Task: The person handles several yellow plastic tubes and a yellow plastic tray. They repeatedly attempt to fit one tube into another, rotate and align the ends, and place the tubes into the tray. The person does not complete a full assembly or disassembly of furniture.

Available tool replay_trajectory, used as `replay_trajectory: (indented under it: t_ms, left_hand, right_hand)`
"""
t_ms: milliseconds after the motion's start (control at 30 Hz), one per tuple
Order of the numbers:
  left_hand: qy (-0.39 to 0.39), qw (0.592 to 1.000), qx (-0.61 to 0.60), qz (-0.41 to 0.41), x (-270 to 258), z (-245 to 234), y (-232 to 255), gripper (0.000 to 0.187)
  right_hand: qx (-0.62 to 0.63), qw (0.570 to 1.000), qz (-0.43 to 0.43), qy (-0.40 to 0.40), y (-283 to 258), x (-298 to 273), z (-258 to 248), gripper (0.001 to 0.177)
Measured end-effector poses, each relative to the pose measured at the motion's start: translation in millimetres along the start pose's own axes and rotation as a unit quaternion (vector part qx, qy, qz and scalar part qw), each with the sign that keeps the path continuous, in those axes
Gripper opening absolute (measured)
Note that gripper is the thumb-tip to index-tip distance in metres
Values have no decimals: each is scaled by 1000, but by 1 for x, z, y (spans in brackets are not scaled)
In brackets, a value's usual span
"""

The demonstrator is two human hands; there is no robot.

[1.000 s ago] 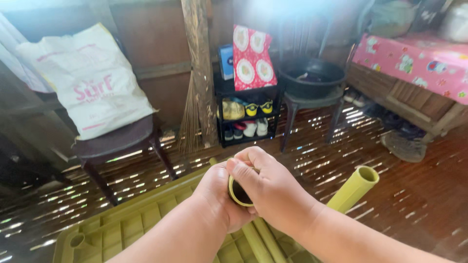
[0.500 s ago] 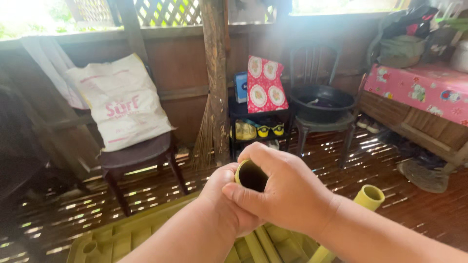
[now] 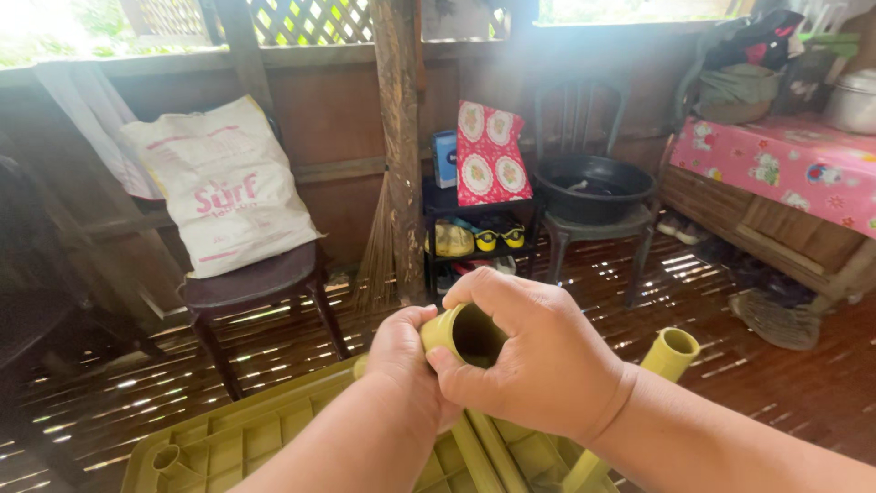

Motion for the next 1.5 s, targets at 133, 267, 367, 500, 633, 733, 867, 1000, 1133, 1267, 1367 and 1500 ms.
replay_trajectory:
  t_ms: [133, 267, 367, 500, 633, 733, 867, 1000, 1133, 1267, 1367, 1500]
  left_hand:
    - [-28, 999, -6, -24, 4, 5, 1, 29]
    - [-9, 1000, -3, -22, 2, 9, -2, 29]
    - [-23, 999, -10, -23, -2, 17, -9, 30]
    - [-45, 998, -11, -31, -11, 28, -22, 32]
    - [-85, 996, 22, -33, -20, 42, -43, 27]
    - [-130, 990, 49, -37, -24, 51, -62, 21]
    - [-149, 985, 46, -79, -19, 50, -83, 18]
    - [-127, 985, 42, -111, -9, 43, -93, 17]
    - [-121, 984, 46, -124, -4, 39, -97, 18]
    - [-108, 985, 44, -126, -1, 33, -97, 19]
    - [-100, 986, 34, -125, 0, 29, -93, 20]
    - [-98, 989, 35, -107, 3, 25, -87, 20]
  right_hand:
    - [-48, 998, -36, 35, -8, -5, -12, 39]
    - [-62, 995, -54, 47, -15, -10, -20, 40]
    - [-64, 996, -38, 52, -17, -15, -26, 40]
    - [-88, 993, -57, 53, -24, -17, -35, 40]
    - [-122, 990, -42, 52, -28, -25, -43, 38]
    - [-147, 988, -28, 45, -29, -28, -50, 36]
    - [-147, 989, 18, 1, -24, -37, -49, 33]
    - [-147, 986, 69, -26, -15, -42, -48, 35]
    - [-135, 986, 96, -32, -10, -48, -44, 34]
    - [-118, 986, 107, -39, -6, -51, -39, 35]
    - [-107, 988, 102, -45, -3, -50, -34, 34]
    - [-99, 987, 117, -54, 3, -52, -28, 33]
Point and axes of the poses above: each hand's wrist, its own x-axis towards the middle knuckle, its own z-axis out of the palm, y = z × x, the point moved 7 cm from there along x, towards the middle knuckle, and after that the axes turned 12 degrees about -z, right-handed, at the moved point
